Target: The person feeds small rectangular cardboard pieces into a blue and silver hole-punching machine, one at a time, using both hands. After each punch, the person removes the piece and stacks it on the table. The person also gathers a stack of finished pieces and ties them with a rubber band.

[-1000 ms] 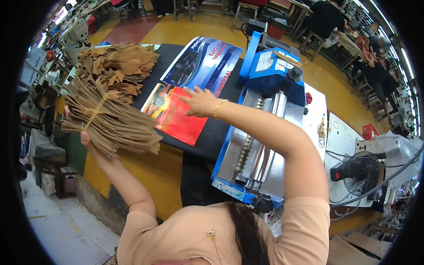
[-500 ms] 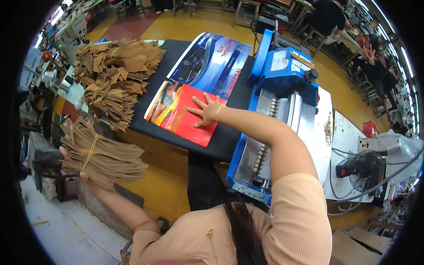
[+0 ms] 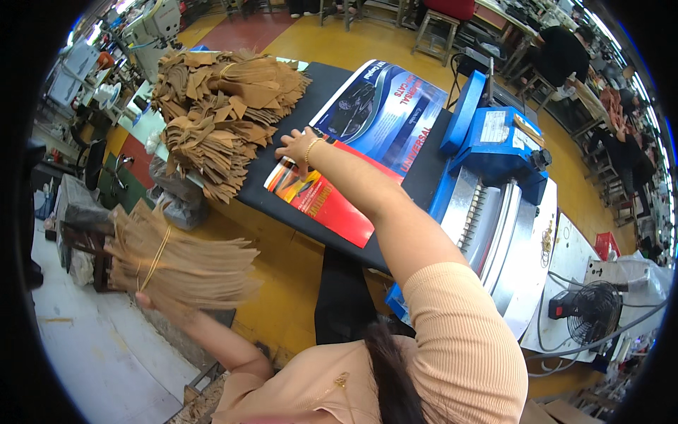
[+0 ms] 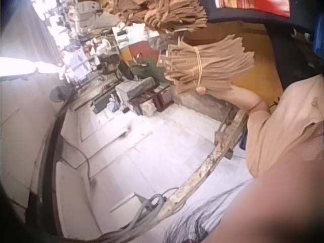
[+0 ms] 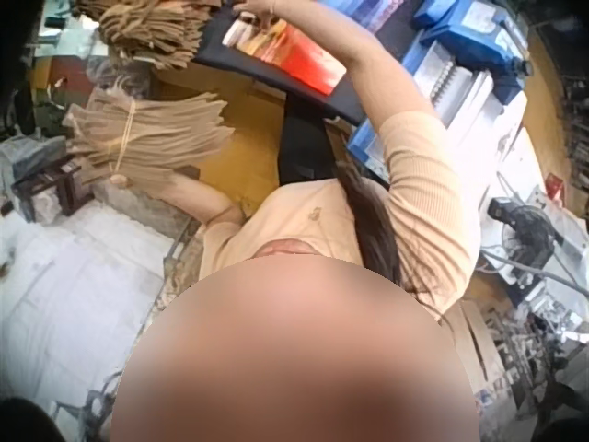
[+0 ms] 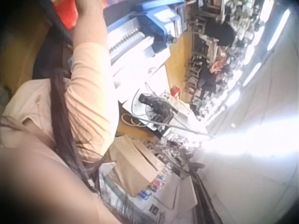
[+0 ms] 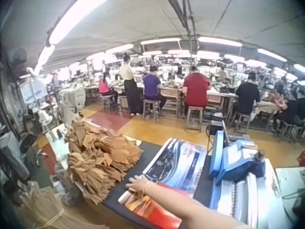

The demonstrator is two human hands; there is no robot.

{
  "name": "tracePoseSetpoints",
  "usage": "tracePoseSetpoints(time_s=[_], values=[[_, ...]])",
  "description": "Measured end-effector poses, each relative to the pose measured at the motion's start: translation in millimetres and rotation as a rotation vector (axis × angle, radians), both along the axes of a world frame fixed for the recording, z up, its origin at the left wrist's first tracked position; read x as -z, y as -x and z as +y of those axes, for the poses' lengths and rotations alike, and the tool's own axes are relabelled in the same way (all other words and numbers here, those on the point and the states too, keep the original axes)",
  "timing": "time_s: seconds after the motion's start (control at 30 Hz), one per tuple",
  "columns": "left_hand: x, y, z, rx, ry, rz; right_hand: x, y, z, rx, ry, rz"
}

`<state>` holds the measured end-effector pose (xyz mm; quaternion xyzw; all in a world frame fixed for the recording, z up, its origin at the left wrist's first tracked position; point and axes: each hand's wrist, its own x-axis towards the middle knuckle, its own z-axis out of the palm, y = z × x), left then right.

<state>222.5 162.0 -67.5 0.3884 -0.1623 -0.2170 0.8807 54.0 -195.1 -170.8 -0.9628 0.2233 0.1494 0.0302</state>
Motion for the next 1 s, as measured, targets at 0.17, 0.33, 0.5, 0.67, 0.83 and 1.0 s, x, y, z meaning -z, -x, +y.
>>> tracePoseSetpoints(time_s=[0.17, 0.33, 0.5, 0.67, 0.83, 1.0], values=[[10.4, -17.3, 18.0, -0.193, -0.02, 0.025, -1.3, -13.4, -5.1, -0.129, -0.081, 0.106], [22.9, -19.3, 32.9, -0.237, -0.048, 0.034, 9.1, -11.8, 18.7, -0.149, -0.483, 0.154], [27.3, -20.7, 36.2, -0.207, -0.083, 0.043, 20.8, -2.8, 72.5, -0.314, -0.602, 0.217], [22.4, -18.6, 33.2, -0.14, -0.106, 0.039, 12.3, 11.4, 82.6, -0.269, -0.474, 0.139], [13.5, -11.1, 19.2, 0.118, -0.217, 0.01, -10.4, 50.3, 97.0, -0.342, -0.062, -0.275], [6.7, 5.0, -23.2, 0.228, -0.253, -0.069, -101.1, 129.0, 69.6, -0.163, 0.204, -0.483]])
